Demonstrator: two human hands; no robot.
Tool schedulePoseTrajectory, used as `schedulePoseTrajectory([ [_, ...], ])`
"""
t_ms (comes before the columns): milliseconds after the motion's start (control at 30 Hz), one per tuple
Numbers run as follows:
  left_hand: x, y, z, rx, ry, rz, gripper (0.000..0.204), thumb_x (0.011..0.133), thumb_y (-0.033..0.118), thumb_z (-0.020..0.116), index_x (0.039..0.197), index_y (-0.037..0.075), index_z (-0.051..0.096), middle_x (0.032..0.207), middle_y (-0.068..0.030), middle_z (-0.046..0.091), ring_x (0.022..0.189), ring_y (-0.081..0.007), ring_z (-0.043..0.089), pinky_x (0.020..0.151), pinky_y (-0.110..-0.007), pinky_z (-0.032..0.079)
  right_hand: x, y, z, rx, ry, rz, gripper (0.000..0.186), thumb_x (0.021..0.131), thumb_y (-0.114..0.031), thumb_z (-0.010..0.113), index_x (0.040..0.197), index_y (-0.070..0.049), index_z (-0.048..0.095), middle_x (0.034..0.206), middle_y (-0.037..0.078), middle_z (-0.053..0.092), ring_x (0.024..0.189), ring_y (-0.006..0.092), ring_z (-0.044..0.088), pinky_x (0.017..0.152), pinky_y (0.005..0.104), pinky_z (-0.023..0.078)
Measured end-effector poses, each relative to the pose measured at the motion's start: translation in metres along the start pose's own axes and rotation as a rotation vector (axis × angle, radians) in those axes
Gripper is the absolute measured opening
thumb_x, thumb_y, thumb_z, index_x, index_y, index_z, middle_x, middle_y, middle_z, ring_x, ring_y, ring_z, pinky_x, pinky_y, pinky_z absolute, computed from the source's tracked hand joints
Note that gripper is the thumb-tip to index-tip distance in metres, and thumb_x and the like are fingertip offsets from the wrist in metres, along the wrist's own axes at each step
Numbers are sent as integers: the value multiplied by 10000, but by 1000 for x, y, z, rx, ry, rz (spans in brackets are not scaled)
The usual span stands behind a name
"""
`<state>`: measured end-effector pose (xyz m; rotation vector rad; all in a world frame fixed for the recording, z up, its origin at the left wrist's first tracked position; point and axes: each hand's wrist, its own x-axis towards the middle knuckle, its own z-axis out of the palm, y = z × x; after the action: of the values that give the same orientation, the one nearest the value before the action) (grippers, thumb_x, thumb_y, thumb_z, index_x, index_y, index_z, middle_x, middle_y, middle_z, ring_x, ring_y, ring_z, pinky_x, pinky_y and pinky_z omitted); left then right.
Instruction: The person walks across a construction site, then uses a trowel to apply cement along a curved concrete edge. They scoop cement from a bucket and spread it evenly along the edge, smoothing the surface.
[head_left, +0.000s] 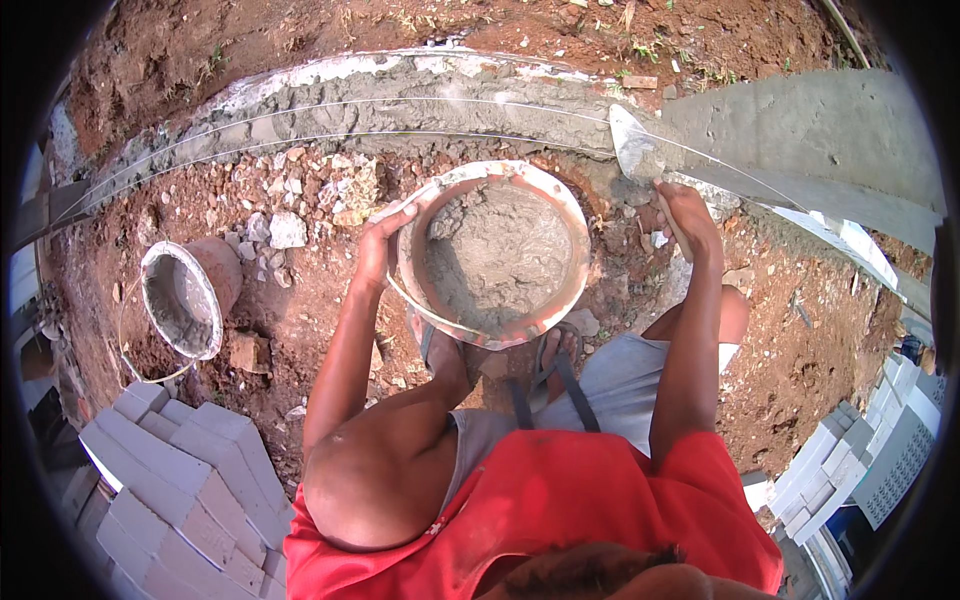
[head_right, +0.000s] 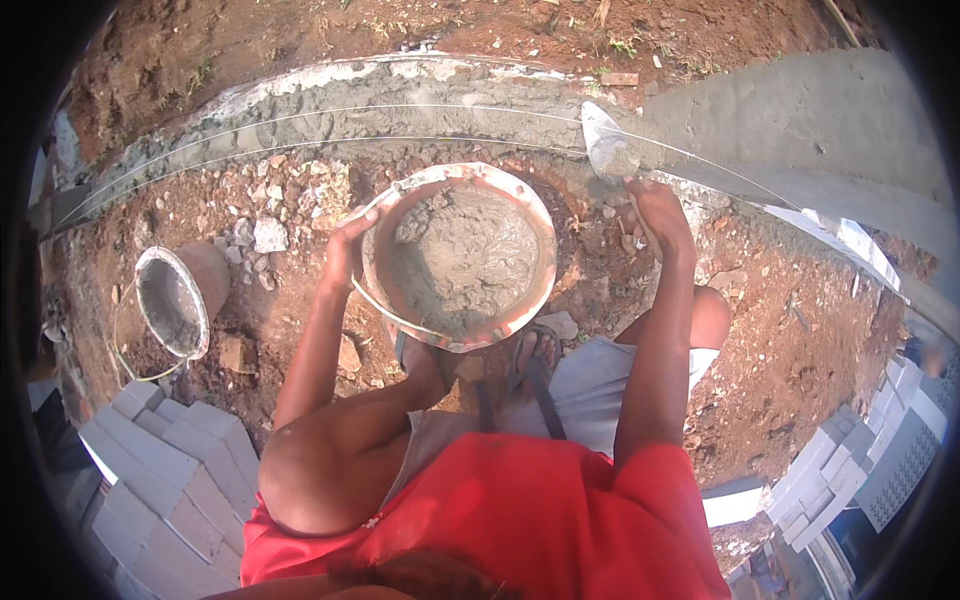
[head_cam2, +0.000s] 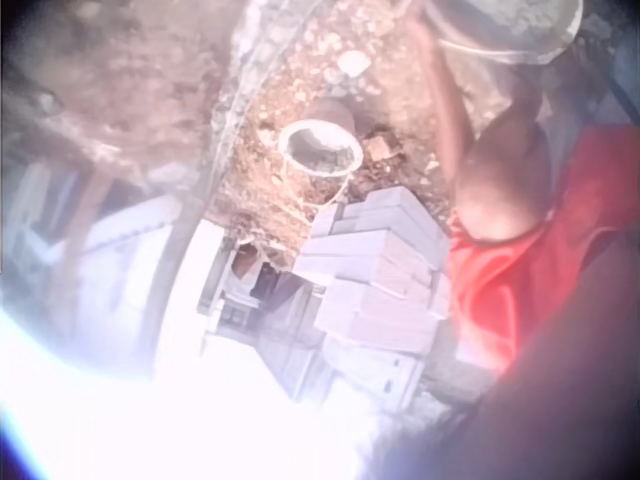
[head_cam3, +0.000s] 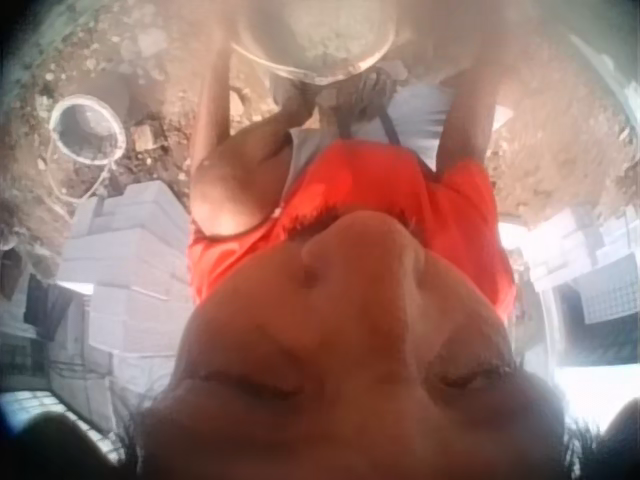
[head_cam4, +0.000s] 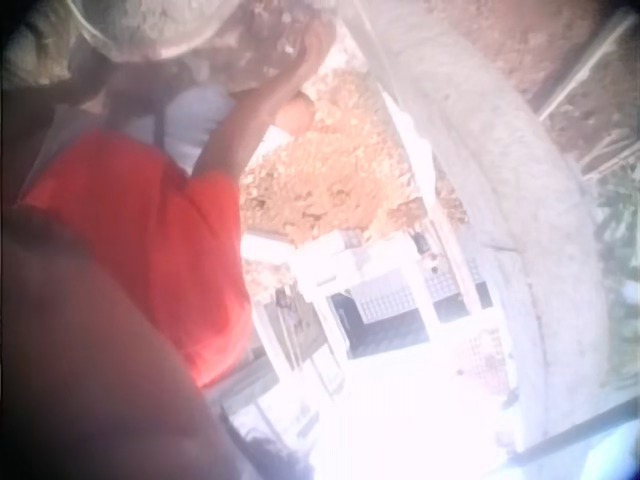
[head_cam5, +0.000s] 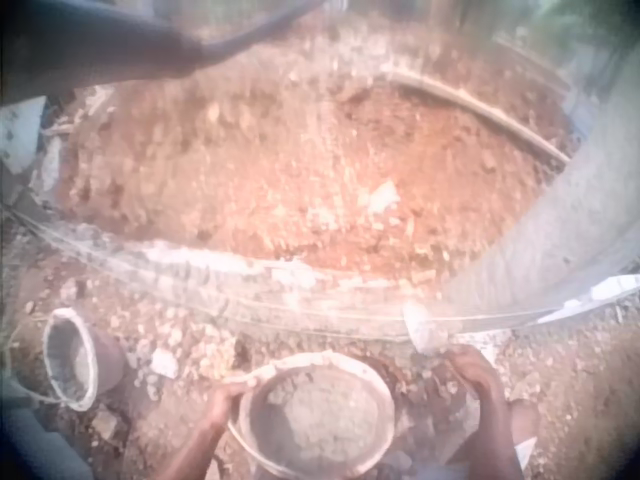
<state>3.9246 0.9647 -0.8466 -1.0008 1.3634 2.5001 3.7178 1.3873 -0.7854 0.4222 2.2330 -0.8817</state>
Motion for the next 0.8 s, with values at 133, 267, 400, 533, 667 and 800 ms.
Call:
schedulePoseTrajectory([
  [133, 5, -8, -14, -25, 33, -39, 452, 910, 157, 702, 1293, -66, 616, 1207, -141, 683, 1072, -209, 647, 956, -326, 500, -10, -35, 34, 302, -199, 67, 425, 996, -474, 585, 1058, -61, 664, 649, 12, 560, 472, 120, 542, 409, 281, 424],
  [267, 7, -11, -15, 33, 9, -73, 461, 931, 220, 687, 1295, -54, 611, 1301, -150, 635, 1233, -232, 565, 1091, -349, 407, 14, -92, 80, -91, -323, -167, 436, 944, -443, 676, 1111, -41, 694, 694, 29, 602, 531, 124, 583, 488, 300, 463],
  [400, 3, -5, -13, 69, -22, -46, 428, 921, 211, 710, 1244, -61, 640, 1181, -143, 690, 1102, -212, 629, 980, -340, 476, 34, -159, 133, -581, -265, -426, 587, 845, -481, 720, 1255, -63, 680, 1039, 156, 733, 838, 273, 706, 804, 423, 554],
  [533, 5, -10, -15, 80, 3, -25, 399, 925, 197, 709, 1241, -43, 664, 1189, -133, 696, 1042, -202, 656, 951, -330, 488, 50, -196, 170, -735, -176, -517, 578, 803, -495, 740, 1242, -120, 712, 1193, 178, 723, 1110, 336, 682, 960, 454, 520],
  [667, -2, -12, -11, 100, 41, 24, 407, 867, 264, 772, 1177, 1, 743, 1040, -79, 740, 914, -145, 662, 881, -277, 500, 54, -197, 177, -673, -201, -450, 509, 823, -500, 705, 1154, -116, 737, 972, 117, 726, 796, 268, 693, 790, 444, 536],
  [800, 17, -18, -27, 106, 6, 47, 413, 867, 268, 774, 1182, 2, 742, 1074, -82, 741, 966, -145, 660, 941, -276, 480, 47, -204, 170, -503, -291, -300, 527, 837, -504, 710, 1115, -56, 710, 786, 52, 642, 557, 164, 556, 554, 375, 463],
])
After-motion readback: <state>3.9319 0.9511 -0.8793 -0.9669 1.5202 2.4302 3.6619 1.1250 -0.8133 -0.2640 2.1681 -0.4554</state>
